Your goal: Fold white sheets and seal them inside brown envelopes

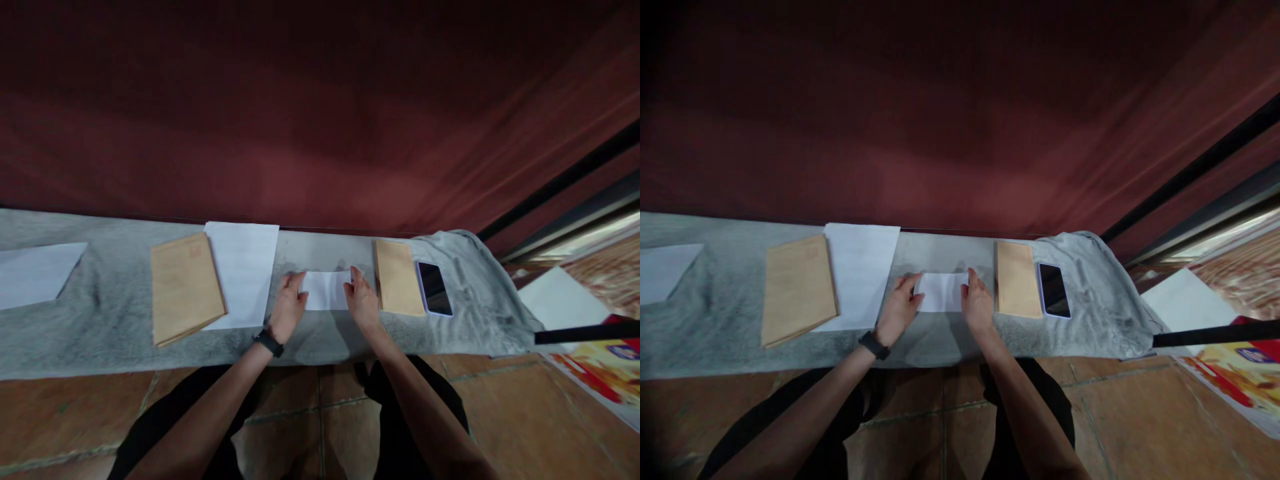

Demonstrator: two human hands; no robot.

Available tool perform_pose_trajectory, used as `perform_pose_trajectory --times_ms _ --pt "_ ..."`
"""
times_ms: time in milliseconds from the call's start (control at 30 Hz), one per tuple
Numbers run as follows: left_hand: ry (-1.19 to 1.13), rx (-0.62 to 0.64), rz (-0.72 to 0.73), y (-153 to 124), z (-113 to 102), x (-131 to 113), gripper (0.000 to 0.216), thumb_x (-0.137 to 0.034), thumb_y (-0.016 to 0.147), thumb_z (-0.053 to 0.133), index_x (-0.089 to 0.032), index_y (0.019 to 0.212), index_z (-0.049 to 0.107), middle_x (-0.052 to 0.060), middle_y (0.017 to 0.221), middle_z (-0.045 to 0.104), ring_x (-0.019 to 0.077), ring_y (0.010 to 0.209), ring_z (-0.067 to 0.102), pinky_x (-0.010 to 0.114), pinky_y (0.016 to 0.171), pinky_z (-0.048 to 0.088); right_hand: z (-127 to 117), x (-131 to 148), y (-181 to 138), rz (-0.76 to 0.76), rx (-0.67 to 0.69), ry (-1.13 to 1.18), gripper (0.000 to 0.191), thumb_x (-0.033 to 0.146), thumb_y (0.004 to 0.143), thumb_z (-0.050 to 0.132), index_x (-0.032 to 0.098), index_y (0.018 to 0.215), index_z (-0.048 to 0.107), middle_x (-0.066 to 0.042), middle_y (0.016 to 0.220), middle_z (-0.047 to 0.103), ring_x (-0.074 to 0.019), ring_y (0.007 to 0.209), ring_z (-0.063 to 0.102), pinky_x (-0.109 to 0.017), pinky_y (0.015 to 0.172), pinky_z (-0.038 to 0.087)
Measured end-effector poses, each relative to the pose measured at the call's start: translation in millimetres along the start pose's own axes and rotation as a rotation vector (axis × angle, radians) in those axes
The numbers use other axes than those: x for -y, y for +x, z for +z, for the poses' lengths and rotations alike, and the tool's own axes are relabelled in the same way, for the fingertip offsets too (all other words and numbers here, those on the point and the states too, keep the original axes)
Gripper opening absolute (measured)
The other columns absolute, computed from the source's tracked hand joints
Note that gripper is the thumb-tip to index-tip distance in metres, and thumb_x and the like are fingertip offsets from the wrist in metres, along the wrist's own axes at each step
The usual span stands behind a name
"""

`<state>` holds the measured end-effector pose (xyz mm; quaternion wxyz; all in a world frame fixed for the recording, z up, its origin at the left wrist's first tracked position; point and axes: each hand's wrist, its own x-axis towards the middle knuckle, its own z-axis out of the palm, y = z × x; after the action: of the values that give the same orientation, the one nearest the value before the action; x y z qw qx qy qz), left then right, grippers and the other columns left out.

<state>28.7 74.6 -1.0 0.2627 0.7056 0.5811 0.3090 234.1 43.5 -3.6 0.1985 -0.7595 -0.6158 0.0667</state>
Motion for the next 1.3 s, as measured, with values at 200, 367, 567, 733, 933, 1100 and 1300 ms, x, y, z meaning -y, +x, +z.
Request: perform_pose_trajectory --times_ms 200,367,567,733,933,1100,1300 --pt "0.13 0.039 0.048 -5.2 -0.2 -5.8 0.042 -0.005 0.085 0.055 -0.019 0.124 0.064 0.011 0.131 0.058 0.0226 0.107 0.067 0.038 0.1 0.054 -1.0 0.5 -0.3 -0.03 0.01 -0.016 0.044 0.018 0.101 0.045 0.013 0.145 0.048 -0.016 0.12 0.072 -0.026 0.106 0.069 -0.037 0.094 0.053" --pt "0.284 0.124 0.039 -12.1 -4.3 -16.6 0.037 -0.01 0.093 0.047 -0.02 0.125 0.063 0.011 0.132 0.059 0.0195 0.092 0.069 0.034 0.085 0.056 -3.1 1.9 -0.4 -0.036 0.029 -0.052 0.04 0.019 0.101 0.045 0.015 0.141 0.053 -0.014 0.119 0.072 -0.0247 0.106 0.068 -0.035 0.093 0.052" --pt "0.542 0.111 0.168 -18.1 -6.3 -23.2 0.037 -0.014 0.097 0.04 -0.017 0.121 0.067 0.015 0.121 0.066 0.03 0.107 0.064 0.044 0.094 0.052 -4.8 2.0 -0.9 -0.049 0.047 -0.114 0.037 0.02 0.102 0.046 0.018 0.136 0.058 -0.013 0.115 0.072 -0.0262 0.103 0.068 -0.036 0.091 0.052" --pt "0.467 0.098 0.299 -22.8 4.7 -18.4 0.039 -0.016 0.097 0.04 -0.016 0.127 0.065 0.018 0.135 0.063 0.0321 0.126 0.058 0.051 0.108 0.046 -3.4 1.3 -1.6 -0.065 0.036 -0.107 0.036 0.021 0.101 0.046 0.017 0.135 0.059 -0.015 0.118 0.071 -0.0269 0.105 0.066 -0.037 0.093 0.05" --pt "0.423 0.166 0.452 -41.6 27.1 -20.1 0.052 -0.036 0.102 0.041 -0.011 0.148 0.048 0.017 0.159 0.043 0.0284 0.15 0.037 0.049 0.124 0.031 -6.0 5.1 -1.8 -0.066 0.042 -0.128 0.038 0.021 0.101 0.044 0.015 0.136 0.06 -0.015 0.121 0.07 -0.0269 0.107 0.065 -0.037 0.095 0.049" --pt "0.455 0.165 0.471 -51.4 32.4 -21.7 0.065 -0.046 0.101 0.045 -0.007 0.153 0.039 0.02 0.162 0.037 0.0288 0.153 0.03 0.049 0.126 0.027 -8.5 9.8 -4.9 -0.059 0.047 -0.178 0.039 0.022 0.103 0.044 0.013 0.137 0.059 -0.017 0.121 0.069 -0.0281 0.107 0.064 -0.039 0.095 0.048" --pt "0.454 0.13 0.405 -51.7 33.2 -19.5 0.066 -0.044 0.1 0.044 -0.005 0.154 0.037 0.021 0.163 0.035 0.0289 0.154 0.027 0.048 0.126 0.026 -8.8 12.7 -10.9 -0.084 0.003 -0.21 0.039 0.024 0.103 0.045 0.012 0.136 0.06 -0.02 0.121 0.066 -0.0326 0.113 0.059 -0.046 0.099 0.046"
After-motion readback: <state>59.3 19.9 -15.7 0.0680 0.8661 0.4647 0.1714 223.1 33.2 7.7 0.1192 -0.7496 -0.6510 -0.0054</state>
